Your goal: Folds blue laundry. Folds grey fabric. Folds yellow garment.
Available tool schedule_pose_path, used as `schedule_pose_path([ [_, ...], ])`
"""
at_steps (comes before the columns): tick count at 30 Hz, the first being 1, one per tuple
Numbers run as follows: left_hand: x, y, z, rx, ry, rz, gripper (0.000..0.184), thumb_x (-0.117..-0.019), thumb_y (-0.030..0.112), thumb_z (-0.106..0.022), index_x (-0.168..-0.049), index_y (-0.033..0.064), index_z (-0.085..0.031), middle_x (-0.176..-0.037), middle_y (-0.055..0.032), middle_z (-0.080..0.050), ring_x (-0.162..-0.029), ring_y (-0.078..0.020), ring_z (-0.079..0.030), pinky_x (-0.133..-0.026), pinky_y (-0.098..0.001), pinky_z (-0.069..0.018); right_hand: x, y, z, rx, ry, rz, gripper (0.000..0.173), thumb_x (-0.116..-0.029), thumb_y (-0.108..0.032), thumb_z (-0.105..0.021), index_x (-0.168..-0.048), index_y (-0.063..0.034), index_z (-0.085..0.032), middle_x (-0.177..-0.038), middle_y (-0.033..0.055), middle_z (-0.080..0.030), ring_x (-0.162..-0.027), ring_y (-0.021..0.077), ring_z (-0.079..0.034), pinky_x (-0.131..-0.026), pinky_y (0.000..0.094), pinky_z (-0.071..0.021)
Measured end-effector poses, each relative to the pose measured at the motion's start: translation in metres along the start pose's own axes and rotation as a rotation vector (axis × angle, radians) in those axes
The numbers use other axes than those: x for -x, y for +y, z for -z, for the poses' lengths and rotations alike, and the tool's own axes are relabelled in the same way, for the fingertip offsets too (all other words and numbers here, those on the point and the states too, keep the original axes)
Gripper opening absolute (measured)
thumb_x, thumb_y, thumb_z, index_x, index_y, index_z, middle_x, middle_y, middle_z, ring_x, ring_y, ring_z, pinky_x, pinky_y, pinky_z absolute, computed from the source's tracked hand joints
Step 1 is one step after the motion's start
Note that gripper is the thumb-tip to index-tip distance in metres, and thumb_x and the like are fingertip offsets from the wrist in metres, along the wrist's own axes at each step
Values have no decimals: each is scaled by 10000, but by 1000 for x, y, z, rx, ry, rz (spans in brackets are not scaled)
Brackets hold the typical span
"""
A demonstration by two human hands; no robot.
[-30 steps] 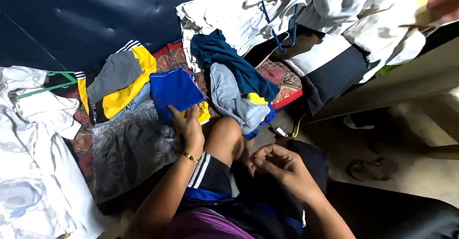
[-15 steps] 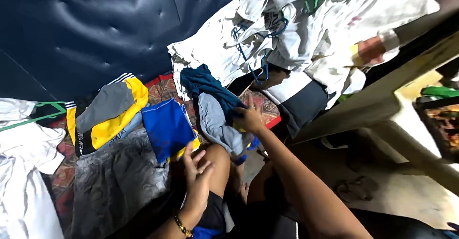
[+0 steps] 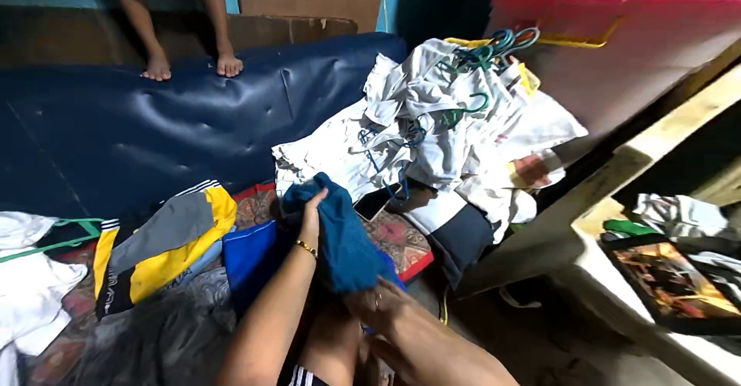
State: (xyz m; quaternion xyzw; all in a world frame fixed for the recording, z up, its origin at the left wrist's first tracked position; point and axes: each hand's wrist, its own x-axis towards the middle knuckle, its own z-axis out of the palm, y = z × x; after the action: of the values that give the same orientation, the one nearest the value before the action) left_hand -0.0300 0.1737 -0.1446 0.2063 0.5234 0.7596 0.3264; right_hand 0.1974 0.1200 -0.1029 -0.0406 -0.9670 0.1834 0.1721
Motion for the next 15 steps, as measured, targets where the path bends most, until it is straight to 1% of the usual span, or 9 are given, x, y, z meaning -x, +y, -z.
schedule_pose_path([
  [1,8,7,-5,-7,-61,35,287,-1052,113,-510,-1287,-35,-581,-1243,-143,-625,-1113,-146,-590,-969,-314,-475,15,6,2,-76,38,-25,333,-926,-162,-688,-1208,11,-719,-1231,148,-716,-1197,313,-664,-1066,558,-478],
  [3,35,26,-11,-31,-200,113,235,-1023,85,-547,-1217,-28,-617,-1123,-111,-667,-1031,-132,-626,-921,-317,-515,35,30,8,-150,392,-214,493,-911,-280,-712,-1299,19,-659,-1298,153,-680,-1234,221,-635,-1053,412,-513],
  [5,71,43,-9,-20,-343,77,178,-937,0,-588,-1111,-11,-624,-978,-47,-700,-928,-81,-664,-868,-282,-554,41,61,25,-267,699,-441,785,-847,-291,-769,-1471,68,-454,-1461,264,-510,-1348,273,-516,-1079,409,-466],
  [7,97,51,-3,66,-549,-54,229,-763,15,-653,-957,136,-646,-859,93,-742,-833,21,-695,-791,-199,-586,38,79,45,-503,807,-571,1098,-751,-371,-812,-1590,5,-213,-1588,212,-342,-1403,192,-431,-1076,327,-454],
  [8,104,53,0,153,-656,-116,252,-712,59,-733,-925,190,-699,-865,122,-758,-836,41,-702,-790,-178,-585,35,84,51,-638,811,-578,1191,-714,-389,-824,-1608,-33,-122,-1585,156,-343,-1355,122,-468,-1029,275,-484],
  [10,108,57,1,271,-778,-195,284,-675,160,-837,-941,222,-758,-910,139,-768,-884,55,-701,-824,-164,-573,27,87,53,-906,747,-470,1226,-720,-398,-827,-1581,-56,-24,-1418,48,-512,-1152,47,-617,-913,230,-556],
  [12,103,60,2,310,-825,-229,376,-689,259,-870,-1036,215,-733,-990,128,-764,-961,39,-695,-879,-184,-570,20,84,54,-1123,554,-298,1189,-731,-416,-841,-1545,-74,-44,-1271,-38,-654,-1059,35,-676,-909,231,-569],
  [13,100,62,4,314,-820,-240,405,-691,310,-882,-1051,215,-723,-1003,124,-761,-973,34,-693,-885,-192,-570,17,81,57,-1168,436,-224,1101,-741,-377,-833,-1529,-81,-123,-1216,-82,-672,-1027,14,-675,-901,217,-566],
  [15,97,69,9,318,-831,-303,365,-741,359,-861,-1056,224,-735,-1023,120,-762,-987,29,-693,-896,-202,-570,16,72,66,-1166,275,-124,689,-759,-237,-844,-1344,-148,-492,-1047,-130,-737,-914,-13,-699,-822,195,-587],
])
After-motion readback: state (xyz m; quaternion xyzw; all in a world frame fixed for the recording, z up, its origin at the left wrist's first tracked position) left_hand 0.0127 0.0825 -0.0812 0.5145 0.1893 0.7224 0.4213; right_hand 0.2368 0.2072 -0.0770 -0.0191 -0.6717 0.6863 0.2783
